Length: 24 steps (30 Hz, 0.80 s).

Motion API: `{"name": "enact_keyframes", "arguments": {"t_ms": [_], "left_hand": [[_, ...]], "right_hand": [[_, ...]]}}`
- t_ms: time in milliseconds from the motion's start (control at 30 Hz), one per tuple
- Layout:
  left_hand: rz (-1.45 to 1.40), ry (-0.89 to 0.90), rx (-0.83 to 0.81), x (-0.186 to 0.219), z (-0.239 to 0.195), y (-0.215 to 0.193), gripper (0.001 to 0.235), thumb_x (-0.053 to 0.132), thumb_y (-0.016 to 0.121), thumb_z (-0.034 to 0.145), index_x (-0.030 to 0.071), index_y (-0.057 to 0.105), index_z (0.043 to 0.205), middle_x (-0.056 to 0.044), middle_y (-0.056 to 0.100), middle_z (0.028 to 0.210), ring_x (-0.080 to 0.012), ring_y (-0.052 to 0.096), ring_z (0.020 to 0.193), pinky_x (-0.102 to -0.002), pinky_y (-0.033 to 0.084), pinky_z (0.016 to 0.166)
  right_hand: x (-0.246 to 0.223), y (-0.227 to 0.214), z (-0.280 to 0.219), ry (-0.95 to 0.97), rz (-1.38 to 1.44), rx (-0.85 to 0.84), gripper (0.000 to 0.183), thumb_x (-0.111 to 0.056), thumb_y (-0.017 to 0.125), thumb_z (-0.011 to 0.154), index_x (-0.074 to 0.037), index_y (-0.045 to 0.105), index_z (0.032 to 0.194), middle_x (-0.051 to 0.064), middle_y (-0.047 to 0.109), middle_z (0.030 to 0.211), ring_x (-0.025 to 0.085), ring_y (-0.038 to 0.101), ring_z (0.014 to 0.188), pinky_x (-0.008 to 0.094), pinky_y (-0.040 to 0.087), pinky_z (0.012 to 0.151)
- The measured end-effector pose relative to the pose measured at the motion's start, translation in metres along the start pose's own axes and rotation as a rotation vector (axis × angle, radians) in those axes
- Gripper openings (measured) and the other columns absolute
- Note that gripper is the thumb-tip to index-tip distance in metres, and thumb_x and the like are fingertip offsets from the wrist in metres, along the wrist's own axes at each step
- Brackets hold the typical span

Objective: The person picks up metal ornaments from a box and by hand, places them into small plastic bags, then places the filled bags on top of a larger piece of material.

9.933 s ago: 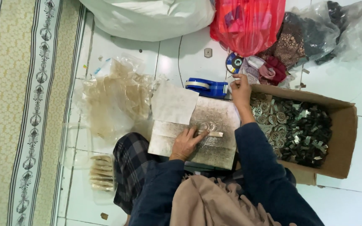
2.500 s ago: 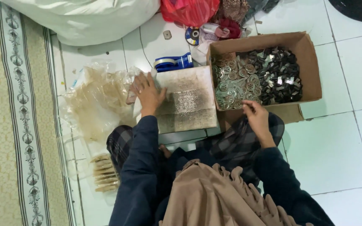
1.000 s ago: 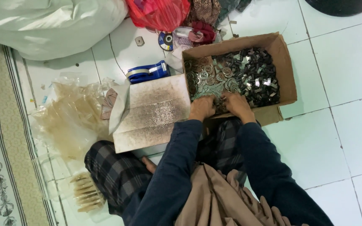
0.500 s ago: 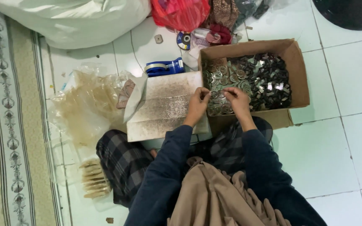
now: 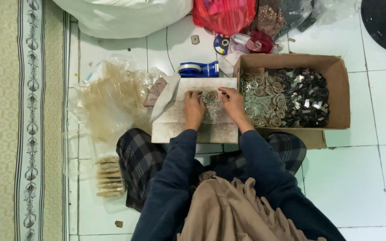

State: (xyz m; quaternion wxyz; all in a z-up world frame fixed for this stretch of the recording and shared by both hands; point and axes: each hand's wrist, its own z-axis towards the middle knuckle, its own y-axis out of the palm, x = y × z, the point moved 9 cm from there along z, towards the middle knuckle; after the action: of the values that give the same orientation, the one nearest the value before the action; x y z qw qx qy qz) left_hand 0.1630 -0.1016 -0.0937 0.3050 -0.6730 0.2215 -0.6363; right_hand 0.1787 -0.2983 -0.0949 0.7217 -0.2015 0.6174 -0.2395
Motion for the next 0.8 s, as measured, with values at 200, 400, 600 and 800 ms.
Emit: {"name": "enact_keyframes", "arguments": {"t_ms": [200,400,600,800], "left_hand": [[-0.083,0.136,0.013,0.034,0.001,0.026,0.023,0.004,0.060,0.099,0.010,0.069,0.119,-0.014,0.058,0.115,-0.0373,0.067,0.107,-0.044,0.056,0.092],[-0.084,0.479,-0.181,0.121,-0.032,0.123,0.025,0.002,0.063,0.092,0.013,0.073,0.112,-0.014,0.068,0.108,-0.0389,0.070,0.107,-0.043,0.058,0.091],[0.621,0.538,-0.552,0.064,-0.069,0.317,0.014,0.004,0.062,0.089,0.010,0.075,0.092,-0.012,0.072,0.091,-0.0266,0.074,0.088,-0.039,0.062,0.077],[0.862,0.555,-0.672,0.060,-0.067,0.332,0.015,0.013,0.061,0.088,0.018,0.074,0.083,-0.004,0.075,0.084,-0.0238,0.074,0.077,-0.038,0.057,0.066]], "right_hand": [[0.041,-0.079,-0.009,0.138,0.060,0.075,0.022,-0.009,0.069,0.101,-0.015,0.078,0.120,0.013,0.074,0.107,0.033,0.071,0.102,0.042,0.058,0.086],[0.132,-0.114,-0.044,0.277,-0.080,-0.101,0.017,-0.008,0.072,0.099,-0.005,0.078,0.115,0.021,0.075,0.106,0.042,0.070,0.104,0.053,0.057,0.087],[0.174,-0.098,-0.079,0.603,-0.393,-0.462,0.036,-0.018,0.069,0.093,-0.013,0.075,0.128,0.020,0.074,0.121,0.043,0.069,0.114,0.061,0.056,0.090],[0.164,-0.086,-0.078,0.498,-0.502,-0.519,0.027,-0.009,0.066,0.091,-0.009,0.078,0.114,0.022,0.074,0.116,0.046,0.069,0.110,0.060,0.057,0.090]]}}
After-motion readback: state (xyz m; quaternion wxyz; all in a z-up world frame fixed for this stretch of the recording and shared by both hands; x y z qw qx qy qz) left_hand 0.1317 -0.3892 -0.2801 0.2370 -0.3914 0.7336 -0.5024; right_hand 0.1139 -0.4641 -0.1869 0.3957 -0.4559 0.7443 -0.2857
